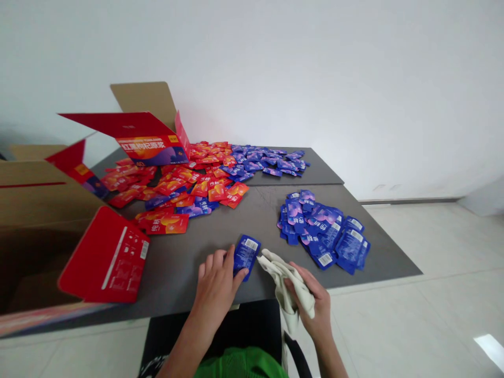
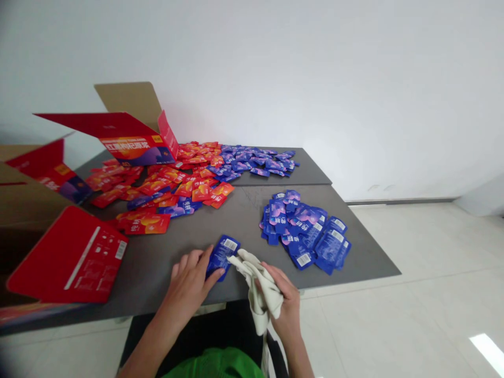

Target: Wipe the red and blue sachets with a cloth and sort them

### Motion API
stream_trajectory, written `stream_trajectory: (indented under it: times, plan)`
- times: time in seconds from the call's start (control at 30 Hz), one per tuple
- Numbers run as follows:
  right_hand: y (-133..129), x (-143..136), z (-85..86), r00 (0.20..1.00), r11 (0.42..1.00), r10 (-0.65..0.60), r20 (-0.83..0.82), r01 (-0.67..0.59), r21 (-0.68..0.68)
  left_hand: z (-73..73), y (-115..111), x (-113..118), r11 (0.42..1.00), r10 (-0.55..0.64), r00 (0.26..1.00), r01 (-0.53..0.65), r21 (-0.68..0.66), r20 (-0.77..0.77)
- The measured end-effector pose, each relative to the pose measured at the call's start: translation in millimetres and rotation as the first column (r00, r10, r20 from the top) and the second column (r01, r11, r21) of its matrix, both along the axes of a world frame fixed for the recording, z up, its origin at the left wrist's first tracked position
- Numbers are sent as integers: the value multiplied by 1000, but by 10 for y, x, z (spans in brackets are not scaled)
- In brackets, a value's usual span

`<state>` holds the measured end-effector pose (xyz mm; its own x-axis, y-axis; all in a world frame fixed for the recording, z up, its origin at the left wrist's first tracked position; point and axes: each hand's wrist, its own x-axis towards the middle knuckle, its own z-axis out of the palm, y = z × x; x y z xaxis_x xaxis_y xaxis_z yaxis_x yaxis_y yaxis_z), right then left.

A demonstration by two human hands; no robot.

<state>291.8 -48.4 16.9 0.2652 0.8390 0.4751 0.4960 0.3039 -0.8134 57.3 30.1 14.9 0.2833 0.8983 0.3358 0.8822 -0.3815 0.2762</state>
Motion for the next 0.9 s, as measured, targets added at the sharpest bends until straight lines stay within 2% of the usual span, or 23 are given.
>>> stream_trajectory:
  times: [0.07, 0.13, 0.2, 0.27, 0.4, 0.47, 0.57, 0.67, 0.77, 0.9]
  plan:
    - [7, 37, 52, 998, 998, 66, -25, -66, 2, 51, 77, 16, 997, -19, 1000, 19, -81, -4]
    - [17, 74, 111, 988, 989, 147, -50, -147, 4, 122, 166, 22, 973, -28, 1000, 29, -230, 7]
    - [25, 118, 164, 971, 974, 226, -78, -227, -7, 201, 245, 20, 918, -40, 998, 54, -393, 45]
    - [31, 169, 203, 945, 950, 305, -115, -310, -27, 269, 305, 17, 860, -48, 992, 102, -499, 120]
    - [41, 284, 222, 850, 864, 483, -211, -502, -45, 375, 407, 60, 826, -24, 942, 208, -525, 335]
    - [48, 337, 206, 779, 802, 564, -273, -595, -42, 441, 492, 162, 821, 11, 883, 259, -509, 469]
    - [61, 403, 165, 683, 719, 646, -342, -694, -27, 566, 679, 475, 819, 39, 771, 340, -463, 636]
    - [75, 456, 115, 626, 675, 681, -379, -737, -5, 677, 885, 945, 798, 17, 723, 406, -446, 691]
    - [83, 491, 64, 597, 663, 687, -415, -748, 20, 737, 1045, 1446, 752, -26, 689, 492, -440, 725]
    - [77, 497, -19, 528, 634, 709, -467, -768, 94, 732, 1146, 1991, 699, -75, 691, 550, -457, 719]
